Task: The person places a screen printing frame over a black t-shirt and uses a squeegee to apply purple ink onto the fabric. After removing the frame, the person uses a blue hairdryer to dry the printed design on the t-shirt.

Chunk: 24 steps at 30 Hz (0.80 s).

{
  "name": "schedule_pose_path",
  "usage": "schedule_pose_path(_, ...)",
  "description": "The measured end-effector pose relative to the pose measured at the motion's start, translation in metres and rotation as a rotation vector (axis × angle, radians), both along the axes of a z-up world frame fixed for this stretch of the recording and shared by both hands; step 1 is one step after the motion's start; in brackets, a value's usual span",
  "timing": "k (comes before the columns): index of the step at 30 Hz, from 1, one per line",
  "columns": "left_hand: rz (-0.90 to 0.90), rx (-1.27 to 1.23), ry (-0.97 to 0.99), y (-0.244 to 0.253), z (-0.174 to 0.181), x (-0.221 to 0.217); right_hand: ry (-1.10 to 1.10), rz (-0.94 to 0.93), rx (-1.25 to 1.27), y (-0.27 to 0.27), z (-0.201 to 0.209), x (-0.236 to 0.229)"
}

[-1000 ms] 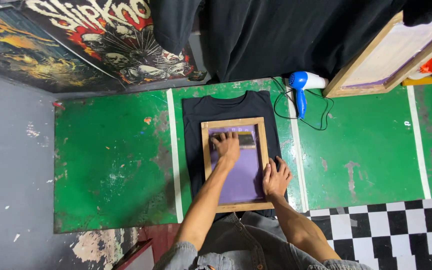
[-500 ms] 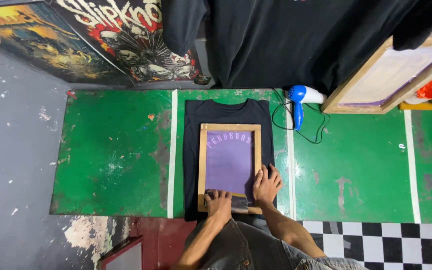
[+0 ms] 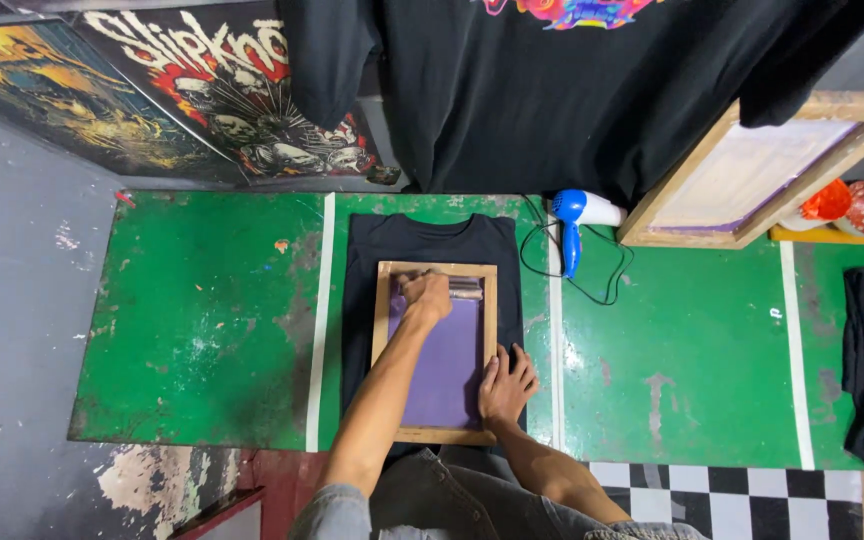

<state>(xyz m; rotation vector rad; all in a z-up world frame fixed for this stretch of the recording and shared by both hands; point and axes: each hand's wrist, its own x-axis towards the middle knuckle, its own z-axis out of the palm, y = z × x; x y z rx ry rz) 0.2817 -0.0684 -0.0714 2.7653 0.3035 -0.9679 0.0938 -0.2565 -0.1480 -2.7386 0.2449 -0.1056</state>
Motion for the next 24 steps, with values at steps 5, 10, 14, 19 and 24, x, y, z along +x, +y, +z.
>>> schedule_pose_path(5, 0.035, 0.054, -0.05, -0.016, 0.013, 0.0, -0.036, -0.011, -0.027, 0.0, -0.01, 0.002)
schedule_pose_path(10, 0.004, 0.123, -0.202, -0.029, 0.012, -0.071, -0.091, 0.011, -0.058, -0.003, -0.015, -0.001)
schedule_pose_path(14, -0.044, 0.126, -0.255, -0.043, 0.016, -0.151, -0.082, 0.014, -0.045, -0.003, -0.022, -0.004)
schedule_pose_path(19, -0.074, 0.146, -0.321, -0.056, -0.028, -0.24, -0.024, -0.015, 0.044, 0.0, 0.0, 0.003)
schedule_pose_path(24, -0.13, 0.061, 0.018, -0.052, 0.006, -0.238, -0.017, -0.019, 0.048, 0.001, 0.008, 0.002)
